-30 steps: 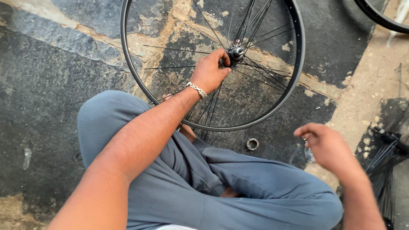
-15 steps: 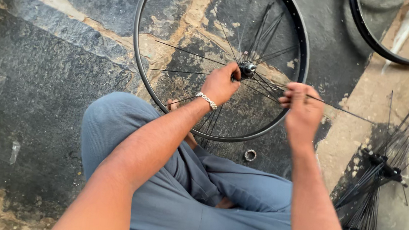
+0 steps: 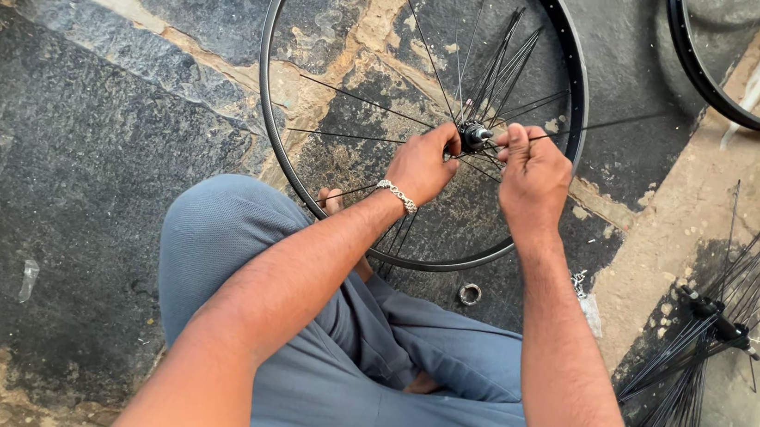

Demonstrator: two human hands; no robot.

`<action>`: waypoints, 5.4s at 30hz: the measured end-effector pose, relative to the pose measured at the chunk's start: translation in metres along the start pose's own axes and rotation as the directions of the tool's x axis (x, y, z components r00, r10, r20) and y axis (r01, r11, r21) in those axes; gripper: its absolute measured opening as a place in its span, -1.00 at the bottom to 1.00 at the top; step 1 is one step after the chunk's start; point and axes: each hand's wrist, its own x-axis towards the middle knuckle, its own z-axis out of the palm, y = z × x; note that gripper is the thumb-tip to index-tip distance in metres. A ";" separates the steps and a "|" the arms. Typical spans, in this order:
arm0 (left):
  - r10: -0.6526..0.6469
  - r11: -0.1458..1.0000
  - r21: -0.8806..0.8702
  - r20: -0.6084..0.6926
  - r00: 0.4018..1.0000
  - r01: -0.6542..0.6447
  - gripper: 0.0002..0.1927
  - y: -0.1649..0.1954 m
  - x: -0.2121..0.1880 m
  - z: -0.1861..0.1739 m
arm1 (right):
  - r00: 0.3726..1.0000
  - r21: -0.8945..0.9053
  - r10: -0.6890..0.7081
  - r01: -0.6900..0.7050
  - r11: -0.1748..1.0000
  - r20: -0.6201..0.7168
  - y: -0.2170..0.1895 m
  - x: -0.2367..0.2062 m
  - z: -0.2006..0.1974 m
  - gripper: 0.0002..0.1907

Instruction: The person sits cross-legged on the floor and inserts spokes into the hub of a bicycle wheel, then attaches the rim to the spokes. The person uses their hands to thread the spokes and secure the rim to the hub.

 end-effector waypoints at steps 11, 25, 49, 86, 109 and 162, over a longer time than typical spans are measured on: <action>0.042 0.999 -0.003 -0.037 0.998 -0.042 -0.75 0.001 -0.006 -0.001 | 0.994 -0.135 -0.098 0.103 0.985 0.043 -0.014 0.001 -0.005 -0.67; 0.141 0.989 0.065 -0.110 0.984 -0.134 -0.70 0.013 -0.002 -0.010 | 0.993 -0.184 -0.117 0.117 0.976 0.013 0.053 0.033 0.003 -0.69; 0.080 0.986 -0.138 -0.093 0.992 -0.092 -0.79 0.054 -0.011 -0.022 | 0.780 0.569 0.534 -0.289 0.770 -0.326 0.122 -0.130 -0.054 -0.83; 0.101 0.911 -0.388 -0.124 0.987 -0.142 -0.78 0.077 -0.017 -0.034 | 0.977 -0.225 -0.212 0.201 0.953 -0.027 0.037 -0.031 0.055 -0.88; 0.137 0.839 -0.521 -0.079 0.987 -0.158 -0.73 0.082 -0.011 -0.045 | 0.980 -0.320 -0.113 0.160 0.934 0.161 0.036 -0.019 0.034 -0.85; 0.756 0.622 0.468 -0.149 0.638 -0.628 -0.67 0.118 -0.015 -0.060 | 0.997 -0.160 0.047 -0.037 0.986 0.059 0.078 -0.031 0.048 -0.75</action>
